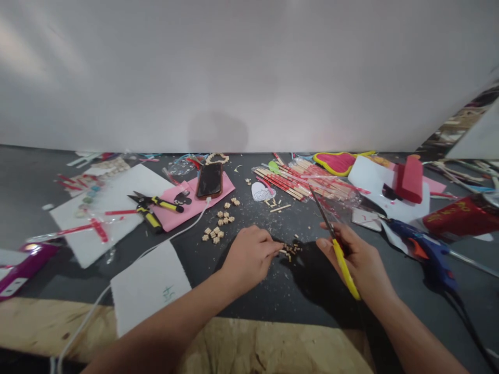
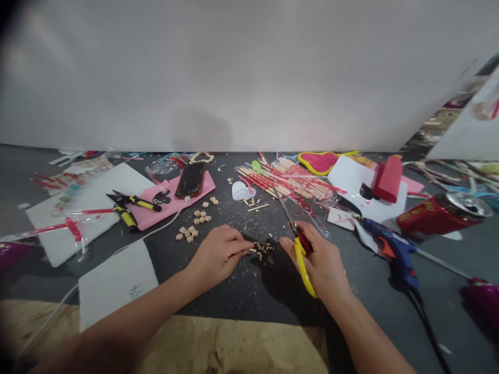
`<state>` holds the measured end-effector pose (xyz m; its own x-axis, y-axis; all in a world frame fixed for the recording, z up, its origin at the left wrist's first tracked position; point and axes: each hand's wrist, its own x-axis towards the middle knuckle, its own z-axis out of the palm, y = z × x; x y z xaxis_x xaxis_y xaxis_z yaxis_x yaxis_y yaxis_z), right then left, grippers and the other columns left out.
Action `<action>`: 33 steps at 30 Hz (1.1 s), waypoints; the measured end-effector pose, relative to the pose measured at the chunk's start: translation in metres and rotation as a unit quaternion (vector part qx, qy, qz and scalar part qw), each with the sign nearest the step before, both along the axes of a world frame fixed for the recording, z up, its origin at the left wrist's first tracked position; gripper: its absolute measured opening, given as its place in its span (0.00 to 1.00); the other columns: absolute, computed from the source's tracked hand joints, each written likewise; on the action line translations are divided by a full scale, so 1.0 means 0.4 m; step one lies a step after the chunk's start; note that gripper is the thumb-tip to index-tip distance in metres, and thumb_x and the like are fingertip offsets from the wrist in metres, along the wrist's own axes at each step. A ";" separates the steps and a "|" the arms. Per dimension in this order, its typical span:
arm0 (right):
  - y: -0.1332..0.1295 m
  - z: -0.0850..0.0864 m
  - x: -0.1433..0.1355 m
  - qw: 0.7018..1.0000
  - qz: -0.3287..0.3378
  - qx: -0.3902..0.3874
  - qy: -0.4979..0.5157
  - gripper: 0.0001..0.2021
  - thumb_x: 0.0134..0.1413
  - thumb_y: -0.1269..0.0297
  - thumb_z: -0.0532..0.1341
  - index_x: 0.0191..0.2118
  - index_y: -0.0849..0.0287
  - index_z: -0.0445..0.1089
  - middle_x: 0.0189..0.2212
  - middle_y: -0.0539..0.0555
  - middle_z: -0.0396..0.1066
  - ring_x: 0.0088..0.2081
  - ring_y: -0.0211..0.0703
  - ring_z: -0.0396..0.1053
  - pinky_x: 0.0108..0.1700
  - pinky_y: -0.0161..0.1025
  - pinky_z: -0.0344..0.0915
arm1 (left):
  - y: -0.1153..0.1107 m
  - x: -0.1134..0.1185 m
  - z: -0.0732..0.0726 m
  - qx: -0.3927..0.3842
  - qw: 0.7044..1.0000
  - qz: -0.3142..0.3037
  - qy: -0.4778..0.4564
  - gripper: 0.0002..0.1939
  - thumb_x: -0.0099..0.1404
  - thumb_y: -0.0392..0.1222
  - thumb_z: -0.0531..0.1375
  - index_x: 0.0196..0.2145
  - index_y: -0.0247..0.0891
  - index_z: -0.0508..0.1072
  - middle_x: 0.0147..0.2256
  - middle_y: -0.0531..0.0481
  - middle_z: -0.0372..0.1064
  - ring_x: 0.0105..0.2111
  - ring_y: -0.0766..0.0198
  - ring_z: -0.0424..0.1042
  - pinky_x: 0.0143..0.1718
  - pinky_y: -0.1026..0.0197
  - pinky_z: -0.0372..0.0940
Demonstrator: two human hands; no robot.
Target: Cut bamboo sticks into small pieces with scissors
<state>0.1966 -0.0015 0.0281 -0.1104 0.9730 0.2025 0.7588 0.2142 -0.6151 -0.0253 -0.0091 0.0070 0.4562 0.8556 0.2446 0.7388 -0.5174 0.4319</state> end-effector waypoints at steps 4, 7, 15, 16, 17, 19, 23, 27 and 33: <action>-0.002 -0.001 0.002 1.000 0.010 -0.007 -0.013 0.20 0.48 0.50 0.55 0.43 0.57 0.64 0.23 0.48 0.65 0.22 0.34 0.60 0.24 0.30 0.58 | 0.006 -0.001 0.001 -0.005 0.999 0.021 0.034 0.11 0.63 0.40 0.50 0.35 0.40 0.72 0.30 0.49 0.70 0.34 0.61 0.62 0.37 0.57 0.54; -0.003 0.002 0.001 1.000 0.019 -0.015 -0.017 0.20 0.49 0.50 0.54 0.43 0.57 0.64 0.23 0.47 0.65 0.23 0.33 0.60 0.25 0.30 0.58 | 0.013 0.000 0.001 -0.004 0.998 0.041 0.048 0.10 0.63 0.40 0.50 0.33 0.39 0.71 0.31 0.49 0.69 0.34 0.61 0.62 0.37 0.57 0.54; -0.005 0.004 -0.002 0.999 0.023 -0.014 -0.021 0.20 0.48 0.51 0.55 0.44 0.58 0.64 0.24 0.48 0.67 0.23 0.34 0.62 0.26 0.31 0.60 | 0.018 0.005 -0.006 -0.005 0.997 0.047 0.058 0.10 0.62 0.41 0.51 0.33 0.41 0.72 0.32 0.49 0.68 0.35 0.60 0.63 0.36 0.57 0.53; -0.004 0.003 -0.002 0.999 0.023 -0.012 -0.021 0.20 0.48 0.51 0.55 0.43 0.58 0.64 0.24 0.48 0.67 0.23 0.34 0.62 0.26 0.31 0.60 | 0.018 0.005 -0.007 -0.007 0.997 0.048 0.057 0.10 0.62 0.41 0.51 0.33 0.41 0.72 0.32 0.49 0.68 0.35 0.60 0.63 0.36 0.57 0.53; -0.004 0.002 -0.002 0.999 0.025 -0.011 -0.022 0.20 0.48 0.51 0.55 0.43 0.58 0.64 0.25 0.49 0.67 0.24 0.34 0.63 0.27 0.31 0.60 | 0.018 0.005 -0.007 -0.008 0.997 0.049 0.055 0.11 0.62 0.41 0.51 0.33 0.41 0.72 0.32 0.49 0.68 0.35 0.60 0.63 0.36 0.57 0.53; -0.002 -0.001 -0.002 0.999 0.028 -0.009 -0.026 0.19 0.48 0.51 0.55 0.43 0.58 0.64 0.25 0.49 0.68 0.25 0.35 0.64 0.27 0.31 0.60 | 0.019 0.006 -0.006 -0.010 0.997 0.050 0.053 0.11 0.62 0.40 0.50 0.33 0.41 0.73 0.32 0.48 0.69 0.36 0.61 0.64 0.36 0.57 0.53; -0.002 -0.005 -0.002 0.999 0.035 -0.009 -0.034 0.19 0.48 0.51 0.55 0.42 0.58 0.64 0.23 0.48 0.67 0.23 0.35 0.63 0.26 0.31 0.60 | 0.020 0.009 -0.007 -0.011 0.997 0.053 0.048 0.11 0.62 0.41 0.51 0.32 0.41 0.73 0.33 0.48 0.69 0.36 0.61 0.65 0.36 0.57 0.54; -0.003 -0.005 -0.002 0.999 0.037 -0.003 -0.036 0.18 0.48 0.51 0.55 0.42 0.57 0.64 0.23 0.48 0.67 0.23 0.34 0.62 0.25 0.31 0.60 | 0.020 0.013 -0.009 -0.013 0.998 0.058 0.035 0.10 0.61 0.42 0.52 0.32 0.41 0.73 0.32 0.48 0.69 0.36 0.61 0.65 0.37 0.58 0.55; 0.000 -0.005 -0.002 0.998 0.051 -0.018 -0.040 0.17 0.48 0.53 0.56 0.42 0.56 0.63 0.23 0.47 0.66 0.23 0.35 0.62 0.25 0.31 0.59 | 0.020 0.015 -0.012 -0.011 0.998 0.055 0.032 0.10 0.61 0.41 0.52 0.32 0.41 0.73 0.33 0.48 0.69 0.36 0.61 0.66 0.37 0.58 0.55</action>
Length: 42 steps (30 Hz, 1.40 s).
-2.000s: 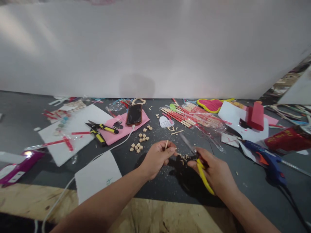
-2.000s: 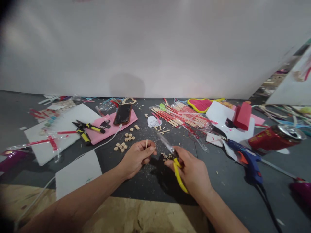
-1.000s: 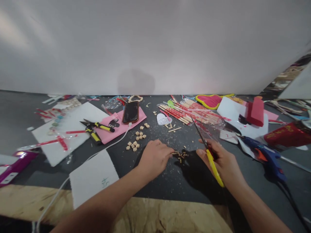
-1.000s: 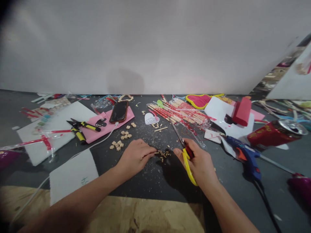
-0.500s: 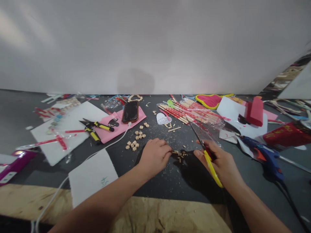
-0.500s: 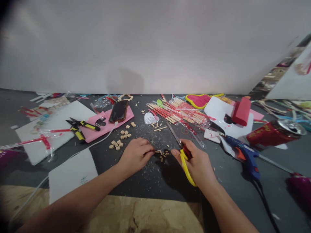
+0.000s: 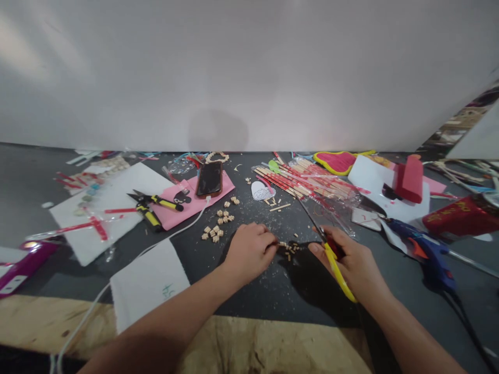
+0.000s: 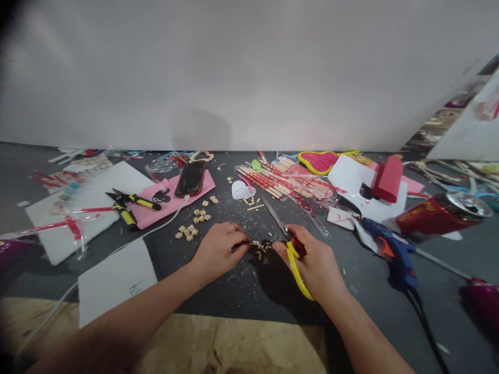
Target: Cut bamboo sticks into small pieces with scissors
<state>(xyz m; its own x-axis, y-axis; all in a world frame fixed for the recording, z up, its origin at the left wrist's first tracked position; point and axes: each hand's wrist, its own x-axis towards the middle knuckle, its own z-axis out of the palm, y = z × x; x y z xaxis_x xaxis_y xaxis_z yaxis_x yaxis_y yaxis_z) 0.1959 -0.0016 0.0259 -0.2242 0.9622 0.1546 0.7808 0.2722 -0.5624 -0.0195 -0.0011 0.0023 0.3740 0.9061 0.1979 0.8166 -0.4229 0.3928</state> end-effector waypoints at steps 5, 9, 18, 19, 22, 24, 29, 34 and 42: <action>-0.001 0.000 -0.002 1.000 0.010 -0.011 0.002 0.16 0.48 0.54 0.56 0.43 0.56 0.63 0.24 0.48 0.67 0.24 0.35 0.63 0.26 0.31 0.60 | 0.001 0.003 -0.001 0.004 1.000 0.005 0.001 0.10 0.60 0.43 0.52 0.32 0.40 0.73 0.33 0.47 0.69 0.36 0.60 0.66 0.37 0.57 0.56; -0.003 0.001 -0.002 1.000 0.012 -0.015 0.004 0.16 0.48 0.56 0.56 0.43 0.56 0.63 0.29 0.50 0.70 0.28 0.37 0.66 0.29 0.32 0.61 | 0.000 0.008 0.001 0.002 1.000 0.011 0.005 0.10 0.59 0.43 0.53 0.31 0.40 0.73 0.32 0.48 0.69 0.36 0.60 0.66 0.36 0.57 0.56; -0.002 0.004 -0.005 1.000 0.010 -0.005 -0.010 0.16 0.49 0.54 0.56 0.43 0.56 0.63 0.29 0.50 0.70 0.28 0.37 0.67 0.29 0.33 0.62 | 0.002 0.008 0.006 -0.018 1.000 0.015 0.008 0.10 0.61 0.41 0.51 0.32 0.39 0.72 0.35 0.47 0.69 0.37 0.59 0.65 0.38 0.56 0.56; -0.002 0.005 -0.004 1.000 0.003 0.005 -0.011 0.17 0.49 0.53 0.55 0.43 0.56 0.63 0.28 0.50 0.70 0.27 0.37 0.67 0.29 0.33 0.62 | 0.003 0.007 0.011 -0.023 1.000 0.019 -0.007 0.10 0.61 0.41 0.51 0.32 0.39 0.72 0.34 0.47 0.69 0.38 0.60 0.65 0.39 0.56 0.56; -0.008 0.013 -0.002 0.999 -0.025 0.039 -0.026 0.18 0.48 0.50 0.55 0.42 0.55 0.63 0.26 0.49 0.69 0.25 0.36 0.66 0.26 0.32 0.61 | 0.003 0.004 0.031 -0.050 0.990 0.037 -0.130 0.09 0.61 0.41 0.52 0.31 0.39 0.71 0.33 0.48 0.69 0.38 0.61 0.64 0.41 0.58 0.57; -0.015 0.021 -0.003 0.996 -0.026 0.063 -0.049 0.22 0.45 0.49 0.56 0.44 0.55 0.61 0.26 0.49 0.68 0.25 0.37 0.66 0.26 0.33 0.61 | 0.000 0.004 0.042 -0.106 0.959 0.053 -0.258 0.08 0.61 0.42 0.52 0.31 0.38 0.69 0.32 0.49 0.69 0.35 0.64 0.65 0.38 0.60 0.59; -0.028 0.026 -0.013 0.987 0.021 0.096 -0.131 0.27 0.42 0.46 0.58 0.47 0.53 0.59 0.35 0.54 0.67 0.32 0.42 0.68 0.30 0.37 0.63 | -0.008 0.010 0.048 -0.284 0.782 0.069 -0.550 0.08 0.59 0.45 0.53 0.30 0.37 0.62 0.26 0.55 0.65 0.21 0.72 0.59 0.24 0.67 0.56; -0.032 0.007 -0.024 0.978 0.049 0.079 -0.187 0.29 0.42 0.45 0.57 0.50 0.52 0.57 0.41 0.56 0.65 0.40 0.48 0.67 0.34 0.41 0.64 | -0.014 0.013 0.048 -0.308 0.687 0.045 -0.657 0.09 0.57 0.44 0.56 0.31 0.37 0.61 0.23 0.57 0.61 0.19 0.75 0.55 0.22 0.69 0.51; -0.040 -0.001 -0.037 0.980 0.084 0.042 -0.175 0.29 0.43 0.46 0.57 0.51 0.54 0.56 0.44 0.57 0.64 0.43 0.48 0.65 0.38 0.41 0.64 | -0.020 0.019 0.061 -0.308 0.718 0.036 -0.623 0.11 0.55 0.45 0.58 0.29 0.35 0.61 0.21 0.56 0.60 0.19 0.74 0.56 0.22 0.68 0.52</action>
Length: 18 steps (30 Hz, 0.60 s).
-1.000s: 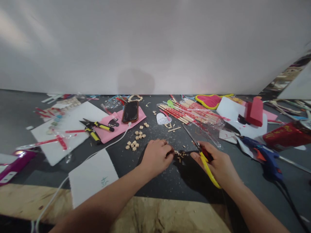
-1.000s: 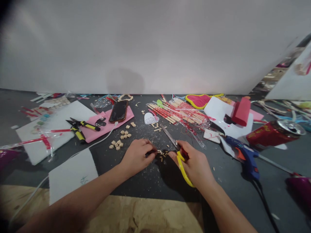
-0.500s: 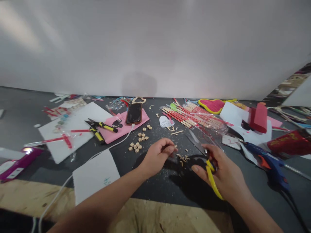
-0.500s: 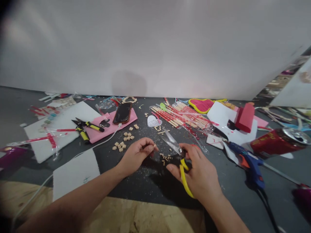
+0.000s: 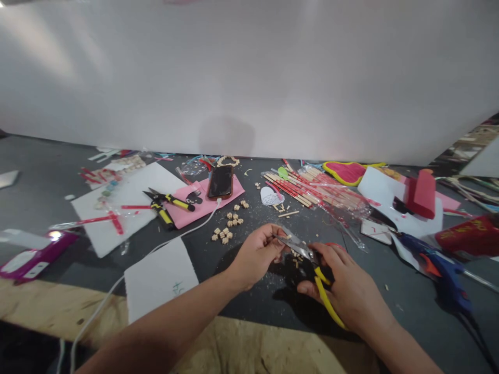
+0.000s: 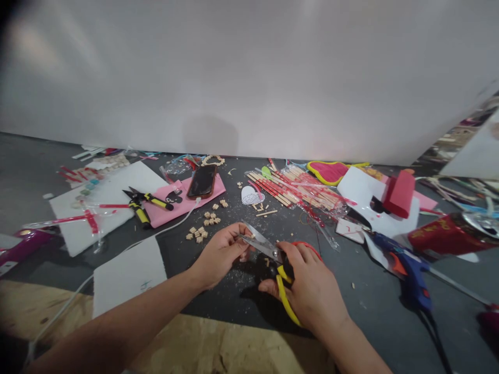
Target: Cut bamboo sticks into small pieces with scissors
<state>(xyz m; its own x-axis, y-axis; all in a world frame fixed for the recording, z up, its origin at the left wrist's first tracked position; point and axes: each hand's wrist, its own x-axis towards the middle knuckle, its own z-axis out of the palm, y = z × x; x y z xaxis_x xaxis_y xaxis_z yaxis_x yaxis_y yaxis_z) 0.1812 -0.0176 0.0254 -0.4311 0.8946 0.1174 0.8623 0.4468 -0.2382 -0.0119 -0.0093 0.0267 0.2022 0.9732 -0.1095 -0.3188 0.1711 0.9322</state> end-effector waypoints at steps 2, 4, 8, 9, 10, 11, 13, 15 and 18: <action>0.000 -0.001 -0.002 1.000 0.004 -0.006 0.006 0.29 0.43 0.47 0.57 0.51 0.54 0.56 0.44 0.57 0.64 0.43 0.47 0.65 0.39 0.41 0.64 | 0.000 0.003 0.000 -0.002 1.000 -0.004 0.012 0.12 0.55 0.46 0.58 0.29 0.35 0.61 0.21 0.56 0.60 0.19 0.74 0.56 0.22 0.68 0.52; 0.002 -0.002 -0.002 1.000 0.007 -0.010 0.008 0.28 0.44 0.47 0.57 0.51 0.55 0.57 0.44 0.57 0.64 0.43 0.47 0.65 0.40 0.42 0.64 | 0.000 0.006 -0.002 -0.007 1.000 -0.006 0.016 0.12 0.55 0.47 0.58 0.29 0.35 0.61 0.21 0.56 0.60 0.19 0.74 0.56 0.22 0.67 0.52; 0.007 -0.007 -0.003 1.000 0.014 -0.002 -0.002 0.27 0.46 0.49 0.56 0.51 0.56 0.57 0.43 0.58 0.65 0.44 0.48 0.65 0.41 0.42 0.64 | 0.002 0.010 -0.005 -0.015 1.000 -0.009 0.004 0.11 0.55 0.45 0.58 0.29 0.35 0.61 0.21 0.56 0.61 0.20 0.74 0.56 0.22 0.68 0.52; 0.007 -0.008 -0.002 1.000 0.017 0.006 -0.006 0.26 0.47 0.50 0.56 0.51 0.56 0.57 0.43 0.58 0.65 0.44 0.48 0.65 0.42 0.43 0.64 | 0.002 0.010 -0.006 -0.017 1.000 -0.010 0.000 0.11 0.55 0.44 0.58 0.29 0.35 0.62 0.22 0.56 0.61 0.20 0.74 0.56 0.22 0.68 0.52; 0.008 -0.009 -0.002 1.000 0.020 0.016 -0.010 0.24 0.48 0.51 0.55 0.51 0.56 0.57 0.42 0.58 0.66 0.44 0.48 0.65 0.42 0.43 0.64 | 0.002 0.011 -0.006 -0.020 1.000 -0.012 -0.004 0.11 0.55 0.44 0.58 0.29 0.35 0.62 0.22 0.56 0.61 0.20 0.74 0.56 0.22 0.68 0.52; 0.008 -0.009 -0.002 0.999 0.023 0.027 -0.014 0.23 0.49 0.53 0.55 0.51 0.56 0.58 0.42 0.58 0.66 0.43 0.48 0.65 0.42 0.43 0.64 | 0.001 0.012 -0.007 -0.024 1.000 -0.014 -0.009 0.11 0.55 0.44 0.58 0.29 0.35 0.62 0.22 0.55 0.61 0.20 0.74 0.56 0.22 0.68 0.51; 0.007 -0.011 -0.001 0.998 0.029 0.043 -0.019 0.22 0.50 0.54 0.54 0.51 0.57 0.58 0.40 0.58 0.68 0.43 0.47 0.66 0.42 0.42 0.64 | 0.000 0.013 -0.008 -0.034 0.999 -0.016 -0.016 0.11 0.55 0.44 0.58 0.29 0.35 0.62 0.22 0.55 0.62 0.20 0.74 0.57 0.22 0.68 0.51; 0.004 -0.013 0.000 0.998 0.031 0.043 -0.023 0.22 0.51 0.54 0.53 0.51 0.57 0.58 0.39 0.58 0.69 0.40 0.46 0.67 0.40 0.40 0.65 | -0.002 0.014 -0.010 -0.042 0.999 -0.018 -0.023 0.10 0.55 0.44 0.58 0.30 0.35 0.62 0.22 0.55 0.62 0.20 0.74 0.57 0.22 0.68 0.51; 0.000 -0.016 0.000 0.998 0.030 0.033 -0.037 0.21 0.53 0.54 0.52 0.50 0.57 0.58 0.37 0.56 0.70 0.34 0.44 0.70 0.33 0.38 0.65 | -0.005 0.015 -0.014 -0.049 0.998 -0.021 -0.025 0.10 0.55 0.43 0.58 0.30 0.35 0.62 0.22 0.55 0.62 0.19 0.74 0.56 0.22 0.68 0.50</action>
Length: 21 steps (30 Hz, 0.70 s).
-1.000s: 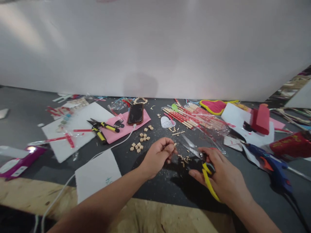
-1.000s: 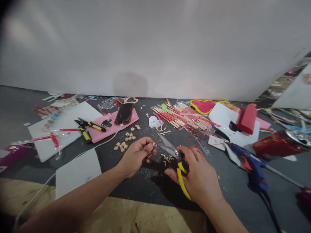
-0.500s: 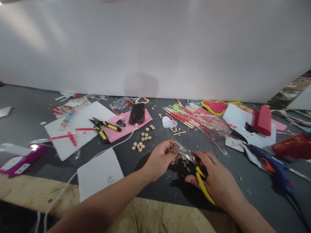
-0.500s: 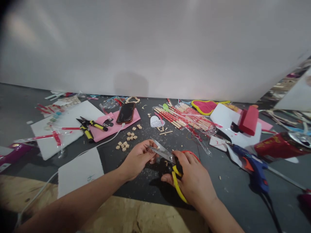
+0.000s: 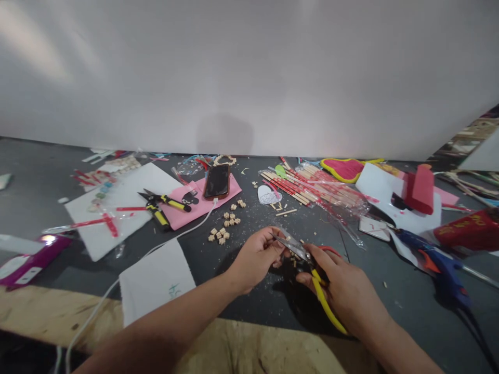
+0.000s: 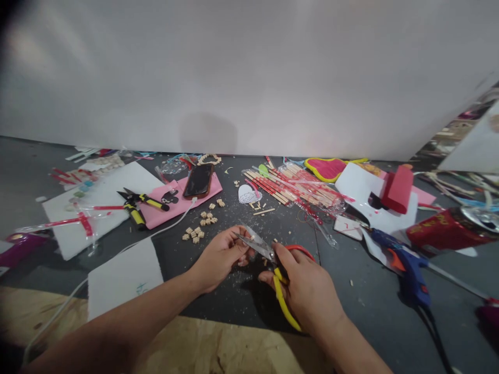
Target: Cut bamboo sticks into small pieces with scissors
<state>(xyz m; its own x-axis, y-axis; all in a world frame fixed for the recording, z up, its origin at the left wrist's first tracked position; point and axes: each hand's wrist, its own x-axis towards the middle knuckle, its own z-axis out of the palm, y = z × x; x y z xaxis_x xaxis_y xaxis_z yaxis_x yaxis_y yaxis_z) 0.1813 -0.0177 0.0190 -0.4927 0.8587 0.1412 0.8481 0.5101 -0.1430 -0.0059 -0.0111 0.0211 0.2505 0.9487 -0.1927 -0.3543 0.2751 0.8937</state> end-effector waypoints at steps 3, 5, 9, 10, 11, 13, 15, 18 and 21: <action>-0.004 0.002 -0.001 1.000 0.005 0.010 -0.008 0.19 0.54 0.54 0.50 0.49 0.57 0.60 0.35 0.56 0.72 0.31 0.43 0.71 0.30 0.37 0.65 | -0.002 -0.002 -0.003 0.002 1.000 -0.003 -0.010 0.10 0.55 0.43 0.58 0.31 0.35 0.62 0.22 0.55 0.62 0.19 0.75 0.56 0.21 0.69 0.50; -0.006 0.006 -0.002 1.000 0.002 0.023 -0.007 0.18 0.54 0.54 0.50 0.48 0.57 0.61 0.35 0.56 0.72 0.30 0.42 0.71 0.28 0.36 0.64 | -0.003 -0.004 -0.004 0.018 1.000 0.002 -0.014 0.11 0.55 0.43 0.59 0.32 0.34 0.63 0.23 0.54 0.62 0.20 0.74 0.57 0.22 0.69 0.51; -0.009 0.011 -0.003 0.999 -0.007 0.038 -0.013 0.18 0.54 0.53 0.50 0.47 0.56 0.62 0.34 0.54 0.72 0.27 0.41 0.70 0.25 0.35 0.63 | -0.004 -0.009 -0.004 0.047 0.998 0.009 0.031 0.13 0.54 0.45 0.60 0.33 0.34 0.65 0.25 0.53 0.65 0.20 0.74 0.59 0.22 0.68 0.54; -0.009 0.011 -0.003 0.999 -0.005 0.039 -0.015 0.18 0.54 0.53 0.50 0.47 0.55 0.62 0.34 0.54 0.73 0.27 0.41 0.70 0.25 0.35 0.63 | -0.003 -0.010 -0.004 0.046 0.998 0.010 0.051 0.12 0.54 0.46 0.59 0.32 0.34 0.65 0.25 0.53 0.66 0.19 0.74 0.59 0.22 0.68 0.54; -0.009 0.010 -0.003 0.999 -0.004 0.038 -0.016 0.18 0.54 0.53 0.50 0.47 0.55 0.62 0.34 0.53 0.73 0.27 0.41 0.70 0.25 0.35 0.63 | -0.003 -0.011 -0.004 0.044 0.996 0.012 0.070 0.12 0.55 0.46 0.59 0.31 0.34 0.66 0.24 0.52 0.67 0.19 0.74 0.59 0.21 0.69 0.54; -0.008 0.007 -0.002 0.999 -0.002 0.036 -0.016 0.18 0.53 0.53 0.51 0.48 0.55 0.62 0.33 0.53 0.73 0.28 0.42 0.71 0.26 0.36 0.63 | -0.003 -0.012 -0.002 0.043 0.994 0.016 0.098 0.12 0.56 0.47 0.58 0.30 0.34 0.66 0.24 0.51 0.68 0.18 0.74 0.59 0.20 0.69 0.54; -0.007 0.006 -0.003 0.999 0.000 0.035 -0.012 0.18 0.53 0.54 0.51 0.48 0.55 0.62 0.33 0.54 0.73 0.29 0.42 0.71 0.26 0.36 0.64 | -0.003 -0.013 0.000 0.039 0.993 0.018 0.110 0.12 0.55 0.47 0.58 0.28 0.33 0.67 0.23 0.51 0.68 0.17 0.74 0.59 0.19 0.69 0.54; -0.006 0.010 -0.005 0.999 -0.001 0.033 -0.004 0.19 0.51 0.53 0.53 0.47 0.55 0.62 0.36 0.55 0.72 0.34 0.43 0.70 0.31 0.37 0.65 | -0.002 -0.017 0.003 0.031 0.993 0.015 0.110 0.12 0.53 0.46 0.59 0.27 0.33 0.67 0.22 0.51 0.69 0.17 0.73 0.60 0.18 0.69 0.53; -0.006 0.019 -0.006 1.000 0.002 0.023 -0.001 0.24 0.46 0.49 0.56 0.49 0.55 0.60 0.40 0.55 0.70 0.42 0.46 0.67 0.37 0.40 0.65 | -0.001 -0.021 0.004 0.029 0.994 -0.003 0.109 0.10 0.53 0.44 0.59 0.28 0.33 0.68 0.23 0.51 0.70 0.17 0.73 0.61 0.18 0.70 0.53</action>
<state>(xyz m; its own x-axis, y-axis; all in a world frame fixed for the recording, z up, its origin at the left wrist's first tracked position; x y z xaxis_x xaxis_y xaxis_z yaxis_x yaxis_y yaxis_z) 0.1787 -0.0202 0.0265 -0.4962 0.8493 0.1802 0.8463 0.5195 -0.1180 -0.0143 -0.0116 0.0227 0.2145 0.9584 -0.1884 -0.1492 0.2228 0.9634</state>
